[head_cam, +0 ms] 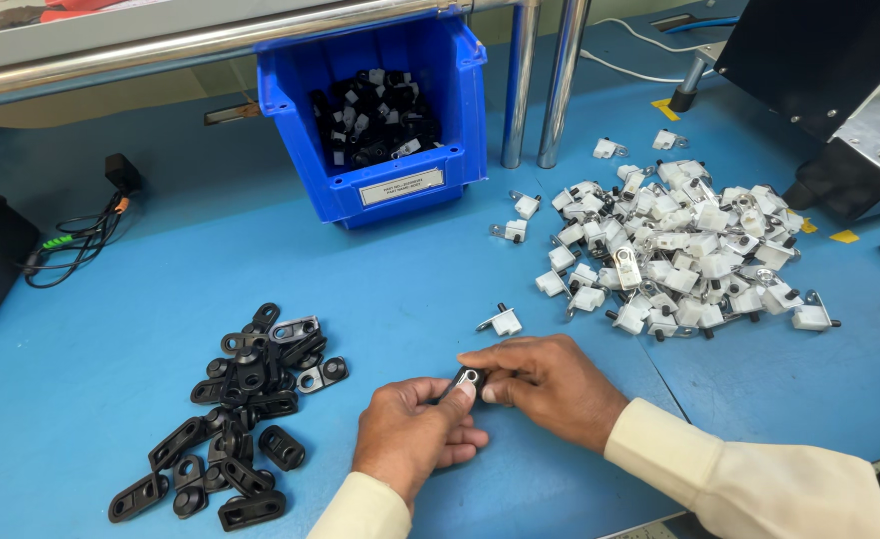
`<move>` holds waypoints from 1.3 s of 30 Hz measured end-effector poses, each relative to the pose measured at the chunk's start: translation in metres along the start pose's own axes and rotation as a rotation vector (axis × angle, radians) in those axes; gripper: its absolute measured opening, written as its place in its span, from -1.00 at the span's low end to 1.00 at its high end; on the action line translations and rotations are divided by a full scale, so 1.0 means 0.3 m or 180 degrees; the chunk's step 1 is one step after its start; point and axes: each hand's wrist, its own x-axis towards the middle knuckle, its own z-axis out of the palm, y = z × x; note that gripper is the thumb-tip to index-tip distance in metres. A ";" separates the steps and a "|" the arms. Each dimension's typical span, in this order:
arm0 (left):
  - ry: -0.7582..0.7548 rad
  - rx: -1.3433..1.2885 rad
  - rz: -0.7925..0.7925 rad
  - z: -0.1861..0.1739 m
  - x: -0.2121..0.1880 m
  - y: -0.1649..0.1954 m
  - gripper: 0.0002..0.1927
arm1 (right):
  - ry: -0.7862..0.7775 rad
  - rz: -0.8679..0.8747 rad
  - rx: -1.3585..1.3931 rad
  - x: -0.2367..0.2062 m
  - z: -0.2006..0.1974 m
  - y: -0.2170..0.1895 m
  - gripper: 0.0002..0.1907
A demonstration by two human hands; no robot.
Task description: The person repeatedly picks a black plastic housing and a white electrical component, aligns them, and presses them together to form an assembled unit. The assembled units are placed into a blue bin on the table. The process is repeated multiple times throughout the clip.
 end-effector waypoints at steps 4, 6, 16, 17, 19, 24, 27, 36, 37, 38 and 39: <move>-0.0432 -0.0011 -0.0084 -0.032 0.036 -0.009 -0.70 | -0.0048 0.0660 0.0717 0.014 0.001 -0.003 -0.53; -0.0453 -0.0001 -0.0077 -0.039 0.047 -0.013 -0.72 | 0.0009 0.0819 0.0678 0.023 0.007 -0.010 -0.62; -0.0423 -0.0181 -0.0129 -0.043 0.038 -0.020 -0.67 | 0.0092 0.0878 0.0963 0.016 0.004 -0.020 -0.51; -0.0439 -0.0177 -0.0107 -0.044 0.036 -0.020 -0.66 | 0.0008 0.0906 0.0988 0.020 0.003 -0.018 -0.52; -0.0477 -0.0162 -0.0060 -0.044 0.033 -0.017 -0.63 | -0.0149 0.0960 0.1038 0.024 -0.004 -0.014 -0.53; -0.0441 0.0023 0.0119 -0.038 0.023 -0.007 -0.60 | -0.0167 0.0940 0.0602 0.034 -0.006 -0.006 -0.67; -0.0460 0.0186 0.0644 -0.032 0.001 -0.008 -0.52 | 0.0062 0.1034 0.0809 0.031 0.004 -0.003 -0.72; 0.0296 0.0910 0.0902 -0.010 -0.043 0.009 -0.78 | 0.0143 0.1125 0.1187 0.015 0.039 -0.019 -0.74; 0.0302 0.0970 0.0935 -0.014 -0.046 0.007 -0.79 | 0.0118 0.1152 0.1191 0.016 0.037 -0.020 -0.74; 0.0185 0.0893 0.0798 -0.022 -0.046 0.004 -0.78 | -0.0047 0.1256 0.1208 0.018 0.030 -0.021 -0.75; 0.0071 0.0814 0.0661 -0.031 -0.048 -0.003 -0.78 | -0.0216 0.1359 0.1225 0.024 0.016 -0.023 -0.75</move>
